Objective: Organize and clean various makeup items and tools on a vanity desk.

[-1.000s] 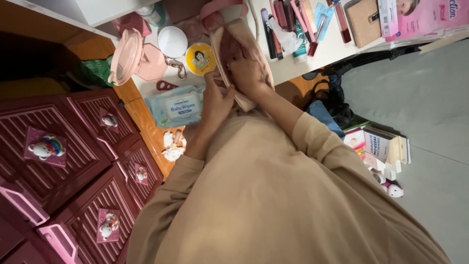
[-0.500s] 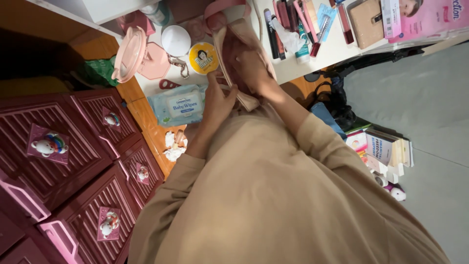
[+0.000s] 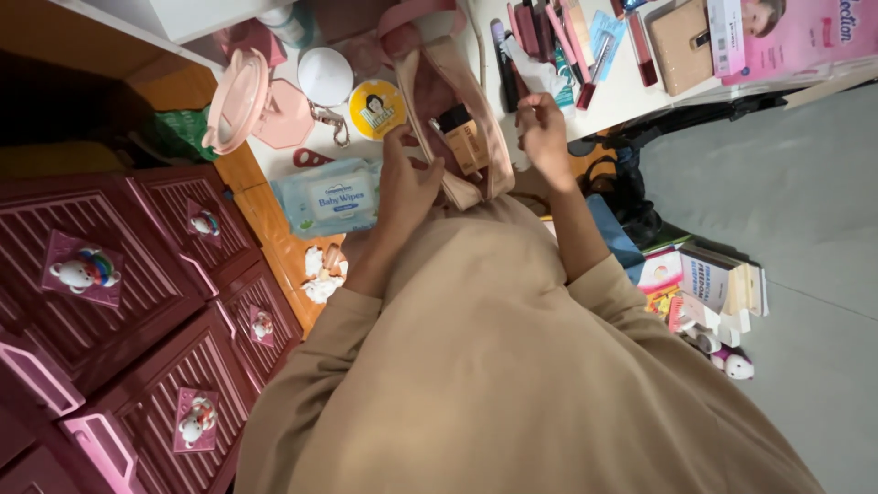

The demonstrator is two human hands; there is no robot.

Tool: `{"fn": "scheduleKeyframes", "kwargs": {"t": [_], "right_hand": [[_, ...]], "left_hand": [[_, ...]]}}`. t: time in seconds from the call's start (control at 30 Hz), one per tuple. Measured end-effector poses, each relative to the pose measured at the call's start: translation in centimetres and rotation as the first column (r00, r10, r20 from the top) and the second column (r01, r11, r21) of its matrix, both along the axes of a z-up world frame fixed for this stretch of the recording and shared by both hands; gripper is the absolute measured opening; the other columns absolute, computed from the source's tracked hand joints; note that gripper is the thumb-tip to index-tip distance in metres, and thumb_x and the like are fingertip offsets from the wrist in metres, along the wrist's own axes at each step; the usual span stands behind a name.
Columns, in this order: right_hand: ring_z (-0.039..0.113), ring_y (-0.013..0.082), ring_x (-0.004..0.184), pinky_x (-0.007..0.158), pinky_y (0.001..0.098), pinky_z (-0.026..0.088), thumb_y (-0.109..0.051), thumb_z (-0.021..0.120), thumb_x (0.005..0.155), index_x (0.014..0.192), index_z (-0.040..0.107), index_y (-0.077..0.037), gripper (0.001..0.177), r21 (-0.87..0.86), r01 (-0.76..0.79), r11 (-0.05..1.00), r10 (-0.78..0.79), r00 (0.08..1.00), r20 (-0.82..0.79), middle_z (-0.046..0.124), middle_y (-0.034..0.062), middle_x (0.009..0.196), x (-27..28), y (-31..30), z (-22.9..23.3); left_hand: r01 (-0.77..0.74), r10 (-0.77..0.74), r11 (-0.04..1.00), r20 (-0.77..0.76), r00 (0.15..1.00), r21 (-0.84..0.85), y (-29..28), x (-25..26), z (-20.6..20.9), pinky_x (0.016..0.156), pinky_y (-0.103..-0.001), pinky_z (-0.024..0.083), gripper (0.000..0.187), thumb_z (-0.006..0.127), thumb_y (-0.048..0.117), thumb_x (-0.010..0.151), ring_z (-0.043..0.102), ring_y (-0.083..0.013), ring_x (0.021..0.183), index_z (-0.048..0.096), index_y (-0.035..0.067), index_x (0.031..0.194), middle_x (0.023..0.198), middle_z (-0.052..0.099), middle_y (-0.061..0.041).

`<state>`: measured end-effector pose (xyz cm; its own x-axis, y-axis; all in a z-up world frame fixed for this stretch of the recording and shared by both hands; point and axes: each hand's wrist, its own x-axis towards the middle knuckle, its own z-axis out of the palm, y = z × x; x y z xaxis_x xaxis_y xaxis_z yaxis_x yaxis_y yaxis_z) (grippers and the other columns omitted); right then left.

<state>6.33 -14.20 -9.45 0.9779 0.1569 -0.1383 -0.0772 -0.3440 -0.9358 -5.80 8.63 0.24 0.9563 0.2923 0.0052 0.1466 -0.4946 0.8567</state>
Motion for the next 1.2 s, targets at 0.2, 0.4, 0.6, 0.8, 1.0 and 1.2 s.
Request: {"fn": "scheduleKeyframes", "kwargs": {"t": [0.2, 0.4, 0.6, 0.8, 1.0, 1.2], "right_hand": [[0.064, 0.0093, 0.085, 0.076, 0.0207, 0.053, -0.019, 0.047, 0.11, 0.129, 0.063, -0.002, 0.03, 0.413, 0.36, 0.837, -0.082, 0.828, -0.555, 0.068, 0.0022, 0.105, 0.3, -2.0, -5.5], [0.048, 0.0126, 0.069, 0.058, 0.0239, 0.038, -0.004, 0.062, 0.099, 0.134, 0.062, -0.006, 0.035, -0.015, -0.103, 0.995, 0.094, 0.951, -0.296, 0.059, 0.0033, 0.086, -0.5, 0.9, -2.0], [0.061, 0.0109, 0.076, 0.067, 0.0259, 0.053, 0.002, 0.083, 0.093, 0.106, 0.066, 0.002, 0.021, 0.08, 0.11, 0.991, -0.114, 0.992, 0.057, 0.069, 0.0048, 0.088, 0.5, 2.0, -0.7], [0.071, 0.0199, 0.083, 0.069, 0.0308, 0.058, 0.003, 0.081, 0.087, 0.109, 0.076, 0.005, 0.023, -0.139, -0.014, 0.99, 0.063, 0.932, 0.358, 0.066, 0.0228, 0.123, 0.7, 1.0, 3.7], [0.066, 0.0134, 0.069, 0.064, 0.0272, 0.054, -0.005, 0.083, 0.093, 0.096, 0.076, 0.001, 0.01, -0.017, 0.268, 0.963, -0.251, 0.923, 0.291, 0.072, 0.0105, 0.087, -2.8, -3.6, 2.6], [0.05, 0.0117, 0.062, 0.059, 0.0267, 0.042, -0.017, 0.075, 0.106, 0.087, 0.075, 0.001, 0.026, -0.273, 0.559, 0.783, -0.555, 0.826, 0.099, 0.059, 0.0084, 0.067, -11.4, -6.6, 0.3]], "left_hand": [[-0.006, 0.0, 0.997, 0.077, 0.997, 0.075, 0.2, -0.3, -0.2, 0.085, -0.039, 0.058, 0.068, 0.082, 0.011, 0.089, 0.067, -0.0345, 0.105, 0.04, -0.003, 0.141, 0.13, 0.057, -0.025], [-0.09, 0.064, 0.989, -0.207, 0.976, -0.117, 0.5, -0.6, -0.5, 0.061, -0.037, 0.058, 0.05, 0.076, 0.015, 0.09, 0.074, -0.0267, 0.067, 0.044, 0.001, 0.124, 0.083, 0.073, -0.015], [-0.065, 0.038, 0.992, -0.24, 0.97, -0.107, 0.3, -0.3, 0.0, 0.061, -0.038, 0.058, 0.039, 0.074, 0.018, 0.094, 0.075, -0.0266, 0.065, 0.047, 0.002, 0.117, 0.081, 0.075, -0.016], [-0.093, 0.06, 0.988, -0.25, 0.966, -0.123, 0.0, -0.3, 0.1, 0.061, -0.036, 0.06, 0.04, 0.077, 0.025, 0.092, 0.077, -0.0249, 0.069, 0.051, 0.001, 0.112, 0.081, 0.075, -0.016], [-0.042, 0.026, 0.996, -0.186, 0.982, -0.082, 0.1, -0.9, -0.2, 0.064, -0.037, 0.059, 0.034, 0.076, 0.031, 0.096, 0.076, -0.0244, 0.074, 0.061, 0.0, 0.1, 0.083, 0.074, -0.015], [-0.009, -0.153, 0.906, -0.348, 0.925, -0.424, 2.3, -1.5, 0.2, 0.061, -0.032, 0.057, 0.029, 0.053, 0.026, 0.106, 0.073, -0.0172, 0.067, 0.061, -0.001, 0.098, 0.079, 0.074, -0.01]]}}
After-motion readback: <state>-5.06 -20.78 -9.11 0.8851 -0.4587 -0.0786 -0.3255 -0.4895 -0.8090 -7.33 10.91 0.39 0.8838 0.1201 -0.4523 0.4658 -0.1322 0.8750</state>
